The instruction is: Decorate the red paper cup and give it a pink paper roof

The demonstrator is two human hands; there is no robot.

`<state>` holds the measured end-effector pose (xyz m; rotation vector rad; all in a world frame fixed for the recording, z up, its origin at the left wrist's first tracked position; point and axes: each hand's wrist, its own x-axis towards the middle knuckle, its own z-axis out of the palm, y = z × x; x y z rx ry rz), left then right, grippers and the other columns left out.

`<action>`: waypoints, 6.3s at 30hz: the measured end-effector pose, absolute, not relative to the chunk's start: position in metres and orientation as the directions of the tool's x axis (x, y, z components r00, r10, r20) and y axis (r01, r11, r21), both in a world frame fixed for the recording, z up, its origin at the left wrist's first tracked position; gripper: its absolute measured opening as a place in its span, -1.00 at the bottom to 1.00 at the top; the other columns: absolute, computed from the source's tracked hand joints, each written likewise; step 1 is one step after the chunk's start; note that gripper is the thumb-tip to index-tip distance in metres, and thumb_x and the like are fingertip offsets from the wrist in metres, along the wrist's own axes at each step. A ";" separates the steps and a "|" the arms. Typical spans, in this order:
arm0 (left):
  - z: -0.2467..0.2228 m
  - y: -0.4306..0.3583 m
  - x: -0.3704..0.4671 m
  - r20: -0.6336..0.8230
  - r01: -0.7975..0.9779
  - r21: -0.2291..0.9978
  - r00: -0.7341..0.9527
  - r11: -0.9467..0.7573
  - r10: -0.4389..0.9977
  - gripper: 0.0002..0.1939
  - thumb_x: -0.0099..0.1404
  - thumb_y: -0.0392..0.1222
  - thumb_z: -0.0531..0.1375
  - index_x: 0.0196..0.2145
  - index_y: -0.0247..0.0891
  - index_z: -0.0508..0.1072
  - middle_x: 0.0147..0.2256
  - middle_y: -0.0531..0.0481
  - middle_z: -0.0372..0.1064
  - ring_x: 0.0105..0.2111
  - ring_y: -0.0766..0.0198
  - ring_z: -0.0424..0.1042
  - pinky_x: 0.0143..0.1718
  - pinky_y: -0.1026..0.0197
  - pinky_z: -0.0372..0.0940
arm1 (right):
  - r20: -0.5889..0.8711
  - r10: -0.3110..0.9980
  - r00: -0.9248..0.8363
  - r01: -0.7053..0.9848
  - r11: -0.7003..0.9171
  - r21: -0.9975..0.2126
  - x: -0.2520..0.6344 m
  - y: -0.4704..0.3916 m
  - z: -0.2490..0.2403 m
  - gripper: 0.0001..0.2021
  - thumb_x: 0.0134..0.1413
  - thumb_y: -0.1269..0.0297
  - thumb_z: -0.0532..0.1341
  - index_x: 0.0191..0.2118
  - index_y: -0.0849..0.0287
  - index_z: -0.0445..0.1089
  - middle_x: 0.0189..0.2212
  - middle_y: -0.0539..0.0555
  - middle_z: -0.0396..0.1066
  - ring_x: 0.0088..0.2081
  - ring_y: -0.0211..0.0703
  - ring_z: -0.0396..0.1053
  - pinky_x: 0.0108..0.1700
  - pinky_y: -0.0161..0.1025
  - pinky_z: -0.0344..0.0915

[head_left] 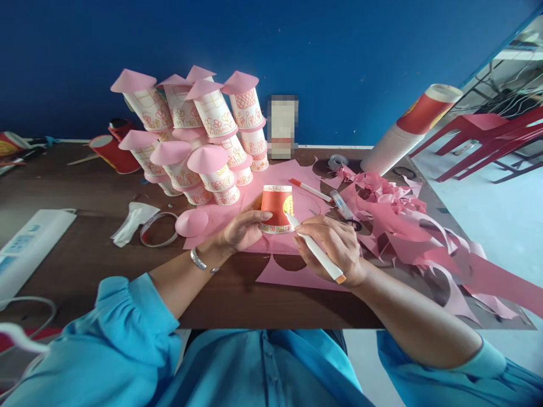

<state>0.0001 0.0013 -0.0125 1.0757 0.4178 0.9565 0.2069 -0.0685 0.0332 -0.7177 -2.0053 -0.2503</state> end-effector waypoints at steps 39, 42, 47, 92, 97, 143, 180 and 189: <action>-0.002 0.001 0.002 0.177 -0.452 0.881 0.589 0.140 0.788 -0.82 0.12 -0.12 0.46 -0.44 -0.11 0.52 -0.24 -0.02 0.54 -0.03 -0.01 0.58 -0.14 0.07 0.55 | 0.827 0.410 -0.386 0.551 0.821 -0.150 0.203 -0.072 0.031 -0.80 0.26 0.51 0.23 -0.06 0.11 0.33 -0.41 0.00 0.55 -0.44 -0.18 0.55 -0.41 -0.30 0.46; -0.001 0.001 0.003 0.160 -0.463 0.870 0.588 0.167 0.793 -0.85 0.11 -0.20 0.44 -0.43 -0.12 0.52 -0.32 0.04 0.52 -0.19 0.11 0.59 -0.23 0.14 0.53 | 0.827 0.410 -0.384 0.552 0.820 -0.151 0.202 -0.071 0.031 -0.80 0.27 0.51 0.22 -0.07 0.10 0.33 -0.41 0.00 0.55 -0.44 -0.18 0.55 -0.41 -0.30 0.45; 0.005 -0.001 0.004 0.136 -0.475 0.853 0.604 0.218 0.785 -0.85 0.11 -0.34 0.38 -0.38 -0.14 0.52 -0.38 0.09 0.51 -0.31 0.23 0.55 -0.28 0.24 0.48 | 0.823 0.412 -0.390 0.552 0.820 -0.149 0.202 -0.072 0.032 -0.82 0.27 0.52 0.22 -0.09 0.13 0.33 -0.42 0.03 0.55 -0.43 -0.17 0.56 -0.40 -0.30 0.46; -0.008 0.002 -0.001 0.105 -0.435 0.874 0.603 0.215 0.791 -0.77 0.11 -0.05 0.47 -0.43 -0.10 0.51 -0.35 0.00 0.52 -0.05 -0.01 0.59 -0.12 0.04 0.54 | 0.837 0.413 -0.359 0.557 0.814 -0.163 0.202 -0.072 0.034 -0.81 0.24 0.52 0.21 -0.12 0.10 0.32 -0.45 -0.04 0.50 -0.48 -0.21 0.50 -0.43 -0.31 0.41; -0.016 0.004 -0.004 0.095 -0.427 0.883 0.568 0.194 0.818 -0.77 0.09 -0.08 0.49 -0.39 -0.08 0.51 -0.18 -0.06 0.54 0.12 -0.13 0.52 -0.09 -0.01 0.56 | 0.838 0.380 -0.390 0.529 0.838 -0.134 0.200 -0.073 0.033 -0.78 0.21 0.54 0.24 -0.10 0.10 0.32 -0.47 -0.04 0.50 -0.48 -0.19 0.50 -0.41 -0.29 0.45; -0.015 0.003 -0.006 0.139 -0.366 0.926 0.556 0.091 0.820 -0.71 0.12 0.10 0.49 -0.42 -0.09 0.55 -0.19 -0.07 0.54 -0.05 -0.10 0.57 -0.19 -0.04 0.55 | 0.808 0.423 -0.410 0.557 0.818 -0.146 0.199 -0.074 0.031 -0.83 0.25 0.53 0.22 -0.14 0.12 0.32 -0.45 -0.03 0.51 -0.46 -0.18 0.53 -0.41 -0.29 0.43; -0.015 0.005 0.000 0.186 -0.449 0.887 0.567 0.111 0.802 -0.75 0.12 -0.06 0.45 -0.32 -0.11 0.50 -0.04 -0.09 0.54 0.22 -0.22 0.45 0.07 -0.19 0.52 | 0.872 0.351 -0.343 0.554 0.825 -0.114 0.203 -0.072 0.035 -0.82 0.23 0.53 0.23 -0.11 0.15 0.34 -0.45 -0.02 0.49 -0.47 -0.22 0.51 -0.42 -0.31 0.45; -0.001 0.003 0.001 0.033 -0.441 0.847 0.600 0.296 0.799 -0.80 0.11 -0.06 0.43 -0.29 -0.05 0.60 -0.23 -0.06 0.65 0.10 -0.21 0.58 0.04 -0.21 0.50 | 0.851 0.412 -0.326 0.596 0.788 -0.153 0.206 -0.071 0.035 -0.76 0.29 0.50 0.25 0.03 0.14 0.36 -0.30 0.07 0.59 -0.33 -0.10 0.59 -0.35 -0.24 0.51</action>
